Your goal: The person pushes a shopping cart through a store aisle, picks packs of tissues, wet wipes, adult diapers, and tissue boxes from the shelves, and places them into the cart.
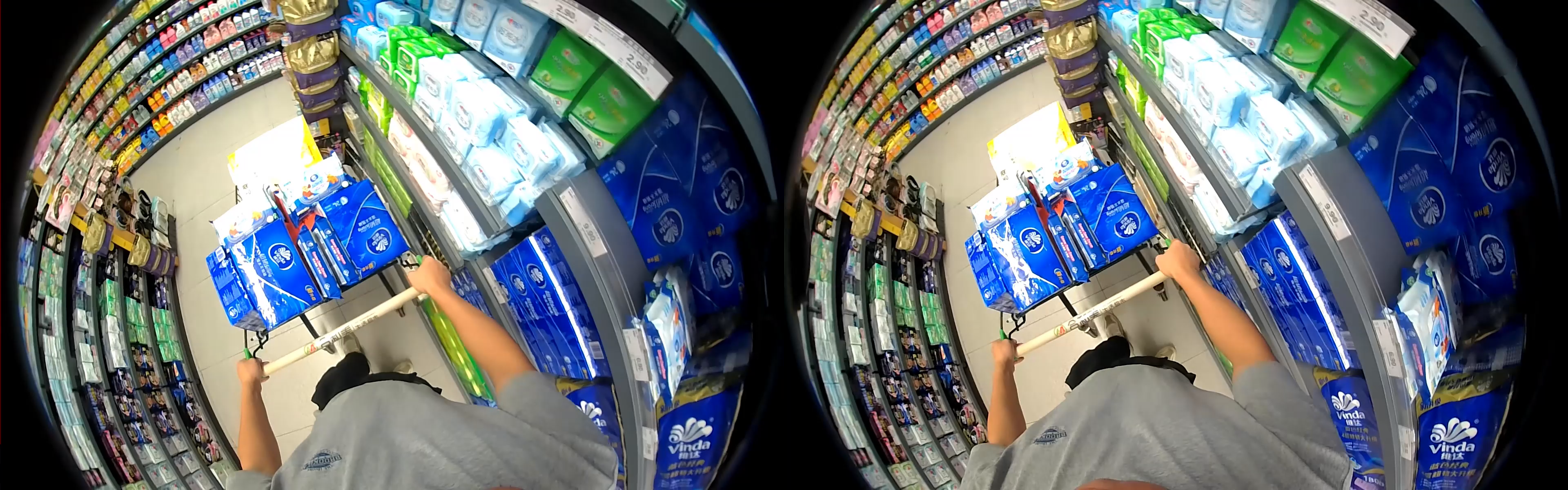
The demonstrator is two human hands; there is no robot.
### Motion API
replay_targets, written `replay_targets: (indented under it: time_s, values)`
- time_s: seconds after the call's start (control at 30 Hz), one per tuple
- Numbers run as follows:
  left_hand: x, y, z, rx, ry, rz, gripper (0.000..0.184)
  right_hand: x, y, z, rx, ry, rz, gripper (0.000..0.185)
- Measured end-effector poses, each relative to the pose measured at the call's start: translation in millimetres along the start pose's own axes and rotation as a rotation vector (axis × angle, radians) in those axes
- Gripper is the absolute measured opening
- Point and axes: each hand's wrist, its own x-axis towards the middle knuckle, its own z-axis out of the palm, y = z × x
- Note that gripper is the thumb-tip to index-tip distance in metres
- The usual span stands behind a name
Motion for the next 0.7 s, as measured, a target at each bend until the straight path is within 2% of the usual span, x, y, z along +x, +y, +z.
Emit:
replay_targets:
  time_s: [0.27,0.53,0.7]
  values:
    - [10.4,-12.8,-2.5,-0.081,0.072,-0.057,0.011,21.7,-30.7,-1.9,-0.006,-0.055,-0.041,0.038]
    - [16.2,-0.9,-14.1,0.095,0.245,-0.076,0.015,32.8,-61.9,10.4,-0.002,-0.080,-0.069,0.040]
    - [37.1,-7.2,-29.4,0.092,0.266,-0.055,0.017,33.4,-82.7,16.8,-0.021,-0.079,-0.112,0.040]
